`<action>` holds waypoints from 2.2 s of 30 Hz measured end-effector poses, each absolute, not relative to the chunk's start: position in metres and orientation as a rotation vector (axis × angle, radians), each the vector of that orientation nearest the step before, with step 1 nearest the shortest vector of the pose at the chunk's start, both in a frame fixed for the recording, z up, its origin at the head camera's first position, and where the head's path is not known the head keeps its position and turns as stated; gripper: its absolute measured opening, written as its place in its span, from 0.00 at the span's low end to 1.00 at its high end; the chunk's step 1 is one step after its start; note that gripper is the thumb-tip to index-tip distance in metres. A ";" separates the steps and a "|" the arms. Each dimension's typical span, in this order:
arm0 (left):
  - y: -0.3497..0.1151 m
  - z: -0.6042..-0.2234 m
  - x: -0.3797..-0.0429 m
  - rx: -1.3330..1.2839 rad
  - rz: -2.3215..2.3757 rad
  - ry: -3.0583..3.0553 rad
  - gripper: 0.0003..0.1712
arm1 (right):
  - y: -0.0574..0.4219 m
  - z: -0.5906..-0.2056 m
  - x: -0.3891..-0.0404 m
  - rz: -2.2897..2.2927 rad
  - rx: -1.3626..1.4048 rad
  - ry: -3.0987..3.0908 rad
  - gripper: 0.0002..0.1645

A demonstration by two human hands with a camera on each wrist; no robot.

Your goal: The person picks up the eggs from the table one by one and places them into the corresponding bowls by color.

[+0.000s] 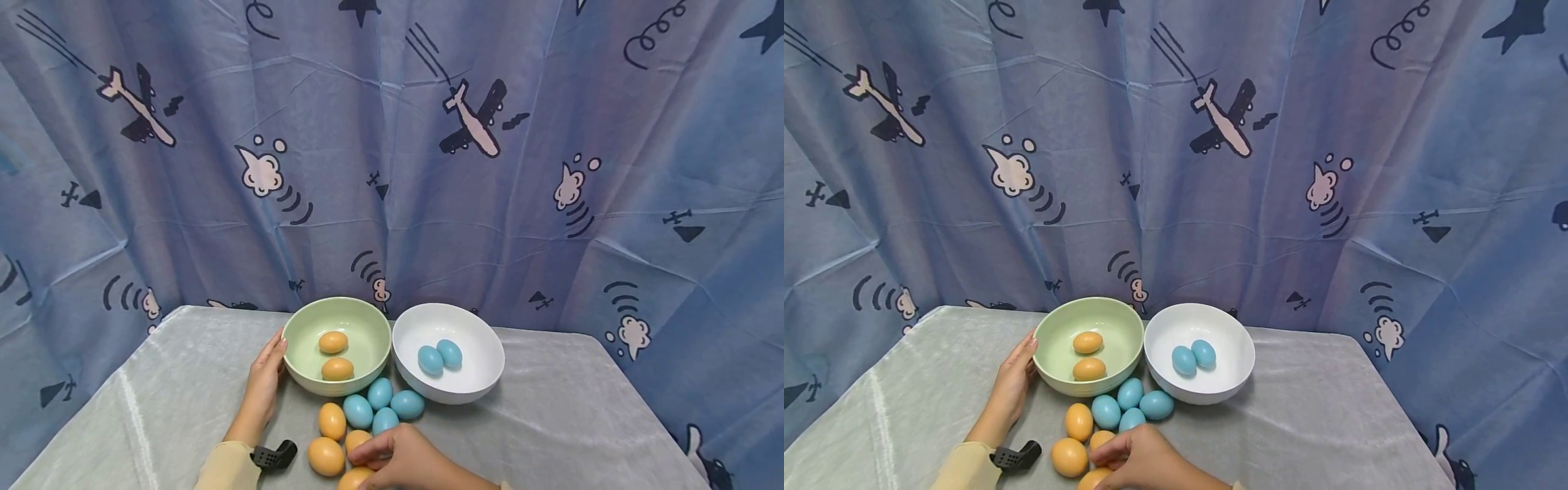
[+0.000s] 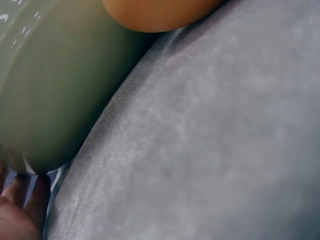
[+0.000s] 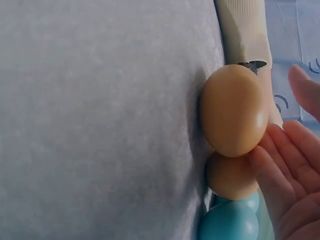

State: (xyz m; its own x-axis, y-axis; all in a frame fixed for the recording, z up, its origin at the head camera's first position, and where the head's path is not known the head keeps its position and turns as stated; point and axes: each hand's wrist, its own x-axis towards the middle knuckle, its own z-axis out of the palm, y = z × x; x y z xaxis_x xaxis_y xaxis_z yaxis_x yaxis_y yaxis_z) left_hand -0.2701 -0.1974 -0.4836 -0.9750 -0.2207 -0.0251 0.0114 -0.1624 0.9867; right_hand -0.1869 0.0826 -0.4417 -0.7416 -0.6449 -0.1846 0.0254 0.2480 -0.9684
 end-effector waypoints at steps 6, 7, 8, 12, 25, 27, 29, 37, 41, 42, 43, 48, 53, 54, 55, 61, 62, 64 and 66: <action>-0.197 -0.483 -0.269 0.247 -2.270 -1.936 0.36 | 0.085 -0.442 -0.185 -1.529 -0.558 1.934 0.20; -0.197 -0.482 -0.269 0.248 -2.269 -1.938 0.36 | 0.085 -0.441 -0.185 -1.529 -0.559 1.932 0.21; -0.197 -0.482 -0.269 0.248 -2.269 -1.938 0.36 | 0.085 -0.441 -0.184 -1.527 -0.560 1.931 0.21; -0.198 -0.482 -0.269 0.252 -2.271 -1.937 0.36 | 0.085 -0.441 -0.184 -1.515 -0.563 1.944 0.21; -0.199 -0.482 -0.269 0.261 -2.263 -1.954 0.35 | 0.079 -0.452 -0.180 -1.414 -0.522 2.028 0.14; -0.199 -0.482 -0.269 0.257 -2.263 -1.954 0.35 | 0.079 -0.451 -0.180 -1.416 -0.517 2.037 0.13; -0.199 -0.483 -0.269 0.255 -2.264 -1.956 0.35 | 0.078 -0.449 -0.181 -1.421 -0.495 2.040 0.14; -0.200 -0.482 -0.269 0.255 -2.264 -1.955 0.35 | 0.076 -0.446 -0.182 -1.425 -0.518 2.014 0.15; -0.199 -0.483 -0.269 0.251 -2.263 -1.962 0.36 | 0.075 -0.448 -0.180 -1.434 -0.561 1.967 0.14; -0.199 -0.483 -0.269 0.250 -2.262 -1.962 0.36 | 0.074 -0.448 -0.180 -1.434 -0.562 1.966 0.14; -0.199 -0.483 -0.269 0.251 -2.262 -1.962 0.36 | 0.073 -0.449 -0.180 -1.434 -0.564 1.970 0.14; -0.200 -0.484 -0.269 0.254 -2.265 -1.959 0.35 | 0.070 -0.451 -0.178 -1.416 -0.518 1.999 0.13; -0.199 -0.484 -0.269 0.260 -2.257 -1.967 0.35 | 0.069 -0.451 -0.178 -1.413 -0.485 2.005 0.13; -0.199 -0.483 -0.270 0.259 -2.255 -1.968 0.35 | 0.069 -0.451 -0.178 -1.417 -0.481 2.004 0.13; -0.199 -0.483 -0.269 0.260 -2.255 -1.967 0.35 | 0.069 -0.450 -0.179 -1.423 -0.480 2.000 0.13; -0.199 -0.483 -0.269 0.261 -2.256 -1.963 0.36 | 0.071 -0.440 -0.182 -1.468 -0.511 1.981 0.18; -0.199 -0.483 -0.269 0.261 -2.256 -1.961 0.36 | 0.071 -0.438 -0.183 -1.474 -0.520 1.987 0.19; -0.199 -0.483 -0.269 0.260 -2.258 -1.955 0.36 | 0.072 -0.433 -0.183 -1.476 -0.518 2.006 0.20; -0.198 -0.483 -0.269 0.260 -2.261 -1.949 0.36 | 0.072 -0.430 -0.185 -1.488 -0.529 2.014 0.20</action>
State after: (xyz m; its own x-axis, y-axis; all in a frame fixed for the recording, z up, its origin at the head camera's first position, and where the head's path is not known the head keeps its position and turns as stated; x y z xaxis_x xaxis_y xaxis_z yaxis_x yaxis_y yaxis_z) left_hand -0.2693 -0.1983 -0.4828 -0.9744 -0.2217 -0.0360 -0.0029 -0.1475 0.9891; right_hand -0.1847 0.0719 -0.4296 -0.7568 -0.6183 -0.2121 0.0213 0.3009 -0.9534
